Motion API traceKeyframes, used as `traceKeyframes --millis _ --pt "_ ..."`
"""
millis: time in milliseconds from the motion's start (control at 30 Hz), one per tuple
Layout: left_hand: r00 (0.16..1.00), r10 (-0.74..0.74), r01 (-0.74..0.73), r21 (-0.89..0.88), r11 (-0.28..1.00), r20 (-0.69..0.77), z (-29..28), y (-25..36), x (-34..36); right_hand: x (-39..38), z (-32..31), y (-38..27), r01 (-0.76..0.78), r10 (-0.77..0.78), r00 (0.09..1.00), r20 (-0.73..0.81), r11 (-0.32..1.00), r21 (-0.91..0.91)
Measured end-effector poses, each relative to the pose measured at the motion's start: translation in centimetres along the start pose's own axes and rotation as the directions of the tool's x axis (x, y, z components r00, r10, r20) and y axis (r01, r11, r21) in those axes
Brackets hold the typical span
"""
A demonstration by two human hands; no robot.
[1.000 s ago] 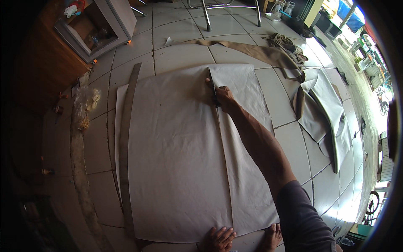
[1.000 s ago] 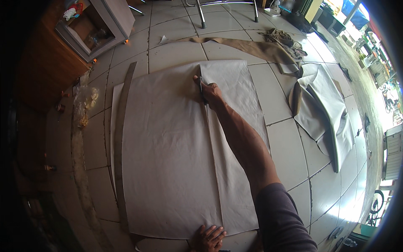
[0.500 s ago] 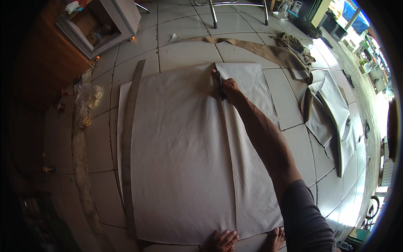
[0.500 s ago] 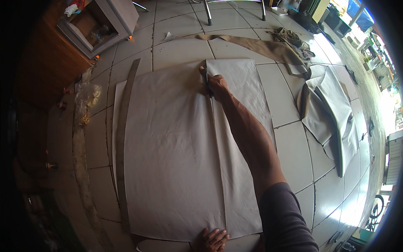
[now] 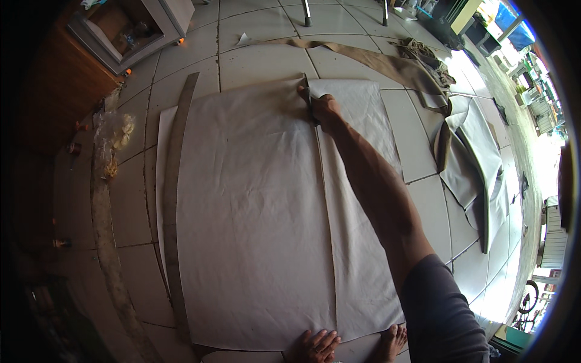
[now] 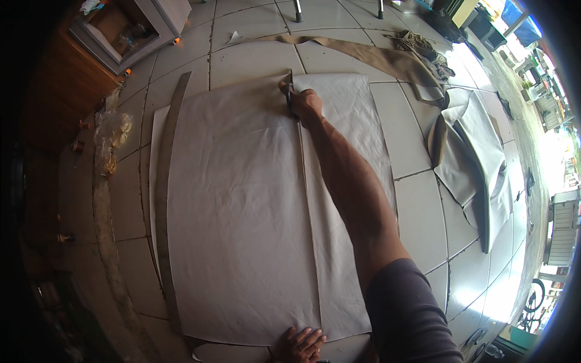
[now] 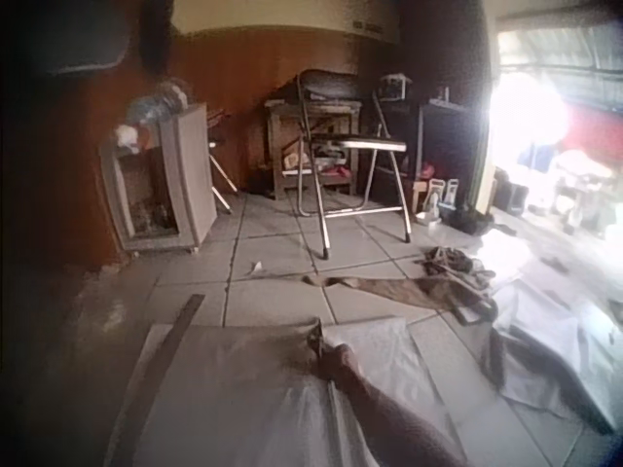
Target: The person measures and marks a large piece of light-colored fabric laid on a tiled floor using a tape measure, a straightedge, and a marker. They then cut the fabric along the marked lines using scissors.
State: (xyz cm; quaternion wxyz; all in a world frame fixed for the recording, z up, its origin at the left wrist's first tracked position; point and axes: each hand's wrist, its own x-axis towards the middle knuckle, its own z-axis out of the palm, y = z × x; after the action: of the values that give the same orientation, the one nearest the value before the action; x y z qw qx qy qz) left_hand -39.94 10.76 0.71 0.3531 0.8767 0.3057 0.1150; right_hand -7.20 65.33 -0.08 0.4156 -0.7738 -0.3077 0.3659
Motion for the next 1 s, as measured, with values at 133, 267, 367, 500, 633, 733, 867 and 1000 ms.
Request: traceKeyframes --millis 133,267,367,500,633,733,867,1000 --pt "1.000 0.027 -0.028 0.017 0.999 0.015 0.2 0.0 -0.3 -0.3 -0.3 0.0 0.010 -0.013 0.998 0.066 0.999 0.044" --pt "0.998 0.066 -0.064 0.066 0.996 -0.025 1.3 -0.2 -0.7 -3.1 -2.9 1.4 0.079 -0.105 0.985 0.138 0.979 0.186" --pt "0.981 -0.152 0.140 -0.097 0.985 -0.122 1.2 -1.4 -0.5 -9.8 -7.2 5.8 0.475 -0.504 0.863 -0.013 0.822 -0.315" --pt "0.882 -0.267 0.249 -0.096 0.964 -0.389 -3.5 -6.4 0.0 -18.8 -13.4 12.2 0.753 -0.723 0.622 0.301 0.447 -0.484" --pt "0.878 -0.345 0.439 0.274 0.856 -0.332 -7.8 -11.0 0.5 -19.2 -19.1 15.6 0.745 -0.652 0.654 0.383 0.468 -0.476" --pt "0.887 -0.363 0.449 0.357 0.819 -0.283 -8.0 -11.3 1.1 -16.2 -24.7 15.6 0.810 -0.727 0.556 0.403 0.365 -0.460" --pt "0.876 -0.346 0.452 0.323 0.831 -0.334 -5.9 -9.4 3.4 -16.4 -31.0 14.9 0.470 -0.454 0.849 0.271 0.415 -0.779" --pt "0.866 -0.305 0.391 0.156 0.907 -0.396 -3.6 -7.0 7.6 -23.7 -28.9 15.2 0.562 -0.697 0.705 0.130 0.438 -0.701"
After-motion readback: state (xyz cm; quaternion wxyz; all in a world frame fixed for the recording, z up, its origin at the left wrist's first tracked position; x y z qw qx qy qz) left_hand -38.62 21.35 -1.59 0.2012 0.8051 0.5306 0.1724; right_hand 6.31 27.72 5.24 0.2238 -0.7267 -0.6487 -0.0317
